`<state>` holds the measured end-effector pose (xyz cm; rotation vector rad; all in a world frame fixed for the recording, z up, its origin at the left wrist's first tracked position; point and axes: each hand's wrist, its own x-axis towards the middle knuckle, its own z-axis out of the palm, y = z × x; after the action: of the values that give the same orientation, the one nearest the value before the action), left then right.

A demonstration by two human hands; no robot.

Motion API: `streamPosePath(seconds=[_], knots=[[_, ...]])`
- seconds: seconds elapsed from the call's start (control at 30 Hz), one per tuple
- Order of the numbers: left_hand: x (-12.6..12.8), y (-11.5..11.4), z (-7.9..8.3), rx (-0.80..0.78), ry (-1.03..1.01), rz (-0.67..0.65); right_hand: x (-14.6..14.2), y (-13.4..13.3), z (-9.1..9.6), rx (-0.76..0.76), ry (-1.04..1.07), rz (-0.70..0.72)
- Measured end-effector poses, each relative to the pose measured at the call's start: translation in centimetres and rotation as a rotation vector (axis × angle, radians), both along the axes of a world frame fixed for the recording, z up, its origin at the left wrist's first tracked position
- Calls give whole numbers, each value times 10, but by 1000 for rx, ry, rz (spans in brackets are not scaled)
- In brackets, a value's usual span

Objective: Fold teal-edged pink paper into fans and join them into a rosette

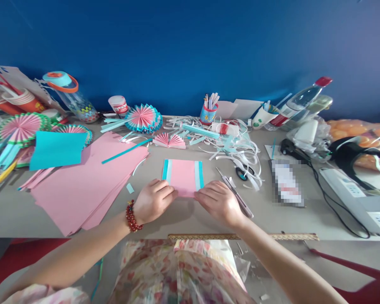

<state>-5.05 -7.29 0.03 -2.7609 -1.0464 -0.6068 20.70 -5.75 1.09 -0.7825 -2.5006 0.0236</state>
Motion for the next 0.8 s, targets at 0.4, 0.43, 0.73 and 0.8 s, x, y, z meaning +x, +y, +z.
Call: streamPosePath(seconds=[0.4,0.43,0.73,0.8], knots=[[-6,-8,10,-142,81,93,2,-4,-3,17,-123,-79],[-5,-9,9,-155,86,101,-3,-5,-4,20,-144,-82],[-11,-17,1,-290,-14,174,-12,-1,-19,-137,-183,-42],[-13,-14,1,-352,-80,180,-11,2,-17,-200,-154,-41]])
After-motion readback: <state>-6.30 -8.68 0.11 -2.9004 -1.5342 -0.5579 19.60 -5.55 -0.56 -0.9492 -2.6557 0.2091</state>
